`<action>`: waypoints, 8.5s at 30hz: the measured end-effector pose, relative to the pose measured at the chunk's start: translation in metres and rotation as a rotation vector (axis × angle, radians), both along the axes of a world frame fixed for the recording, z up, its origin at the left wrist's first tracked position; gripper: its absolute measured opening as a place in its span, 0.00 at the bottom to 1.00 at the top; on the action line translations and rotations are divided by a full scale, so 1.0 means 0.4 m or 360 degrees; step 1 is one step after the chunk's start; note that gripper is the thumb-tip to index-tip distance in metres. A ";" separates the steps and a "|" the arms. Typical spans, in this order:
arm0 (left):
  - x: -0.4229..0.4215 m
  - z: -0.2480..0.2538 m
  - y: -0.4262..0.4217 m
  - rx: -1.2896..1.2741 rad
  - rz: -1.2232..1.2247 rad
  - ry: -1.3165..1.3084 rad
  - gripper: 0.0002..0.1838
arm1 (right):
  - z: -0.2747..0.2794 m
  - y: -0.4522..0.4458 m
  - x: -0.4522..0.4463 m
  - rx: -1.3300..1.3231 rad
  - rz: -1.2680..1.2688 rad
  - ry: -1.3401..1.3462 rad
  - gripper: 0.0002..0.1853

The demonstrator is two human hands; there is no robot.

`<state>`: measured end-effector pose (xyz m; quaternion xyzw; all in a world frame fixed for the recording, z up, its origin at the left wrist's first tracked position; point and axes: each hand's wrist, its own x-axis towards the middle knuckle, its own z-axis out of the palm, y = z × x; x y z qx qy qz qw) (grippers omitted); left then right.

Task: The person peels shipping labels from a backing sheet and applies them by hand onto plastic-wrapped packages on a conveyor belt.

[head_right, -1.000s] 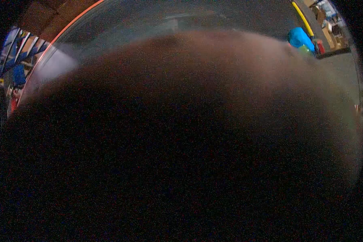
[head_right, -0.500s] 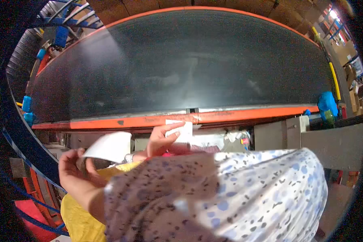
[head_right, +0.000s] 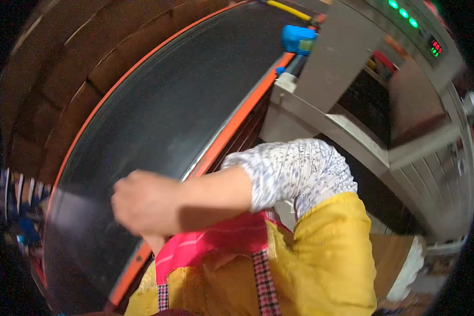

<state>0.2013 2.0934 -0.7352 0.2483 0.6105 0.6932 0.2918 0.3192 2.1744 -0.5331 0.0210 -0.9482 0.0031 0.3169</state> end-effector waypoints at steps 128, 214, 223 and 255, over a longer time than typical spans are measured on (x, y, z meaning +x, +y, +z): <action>0.463 0.018 -0.380 -0.0402 -0.2531 0.0539 0.29 | -0.568 -0.990 0.677 -0.1639 -0.2340 0.2842 0.16; 1.007 -0.187 -0.654 -0.0616 -0.2903 0.0190 0.27 | -0.331 -1.985 0.653 0.0827 -0.3303 0.3855 0.11; 1.064 -0.177 -0.743 -0.0841 -0.2730 0.0161 0.25 | -0.494 -1.950 0.789 -0.0388 -0.3382 0.3489 0.11; 1.723 -0.589 -0.987 -0.1255 -0.2936 0.1118 0.22 | -0.437 -2.380 1.434 -0.0736 -0.3716 0.3198 0.13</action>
